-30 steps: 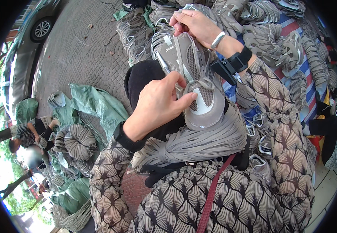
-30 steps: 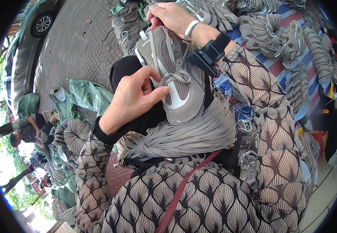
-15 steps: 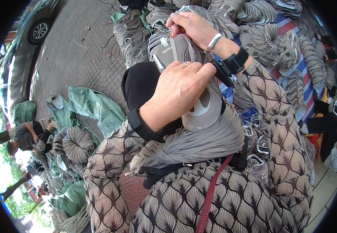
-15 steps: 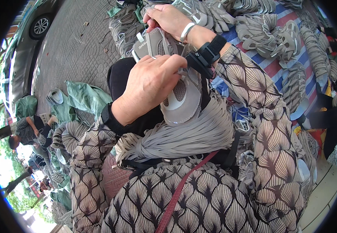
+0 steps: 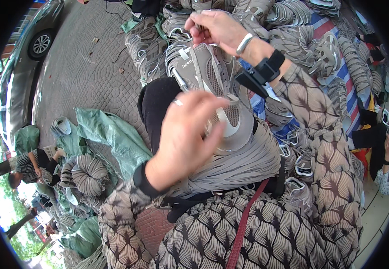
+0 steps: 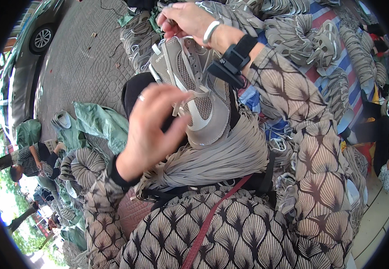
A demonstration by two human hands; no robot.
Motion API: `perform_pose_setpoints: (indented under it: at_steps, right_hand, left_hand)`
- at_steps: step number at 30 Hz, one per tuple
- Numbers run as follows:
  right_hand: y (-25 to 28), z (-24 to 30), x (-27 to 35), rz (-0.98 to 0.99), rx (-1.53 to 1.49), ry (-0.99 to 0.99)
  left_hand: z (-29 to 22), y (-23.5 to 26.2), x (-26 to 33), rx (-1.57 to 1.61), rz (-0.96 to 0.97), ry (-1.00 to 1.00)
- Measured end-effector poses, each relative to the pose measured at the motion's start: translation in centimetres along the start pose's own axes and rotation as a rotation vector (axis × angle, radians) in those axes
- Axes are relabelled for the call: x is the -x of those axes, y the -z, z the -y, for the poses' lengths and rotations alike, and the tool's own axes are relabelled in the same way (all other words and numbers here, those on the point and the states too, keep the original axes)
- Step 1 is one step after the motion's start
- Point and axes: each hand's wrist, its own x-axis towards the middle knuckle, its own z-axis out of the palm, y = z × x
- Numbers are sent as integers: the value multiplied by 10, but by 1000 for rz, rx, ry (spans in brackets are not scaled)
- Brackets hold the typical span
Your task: Lacing various pairs of sneakers while sitting outdoors.
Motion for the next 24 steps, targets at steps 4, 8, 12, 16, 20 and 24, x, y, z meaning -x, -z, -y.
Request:
perform_pose_setpoints:
  at_steps: [4,8,12,16,20,24]
  right_hand:
    - [-3,53,-18,109,-50,7]
    - [-32,93,-68,219,-67,-106]
    - [-59,100,-100,168,-12,-154]
    - [-56,100,-117,138,78,-121]
    - [-52,117,-137,125,185,-54]
    - [-52,140,-145,144,262,24]
  left_hand:
    - [-21,-19,22,-71,286,-162]
    - [-18,-30,27,-158,323,-224]
    - [-15,-34,23,-150,364,-299]
    - [-14,-33,19,-100,346,-290]
    - [-1,-28,13,81,286,-303]
    - [39,-1,-7,420,-200,133]
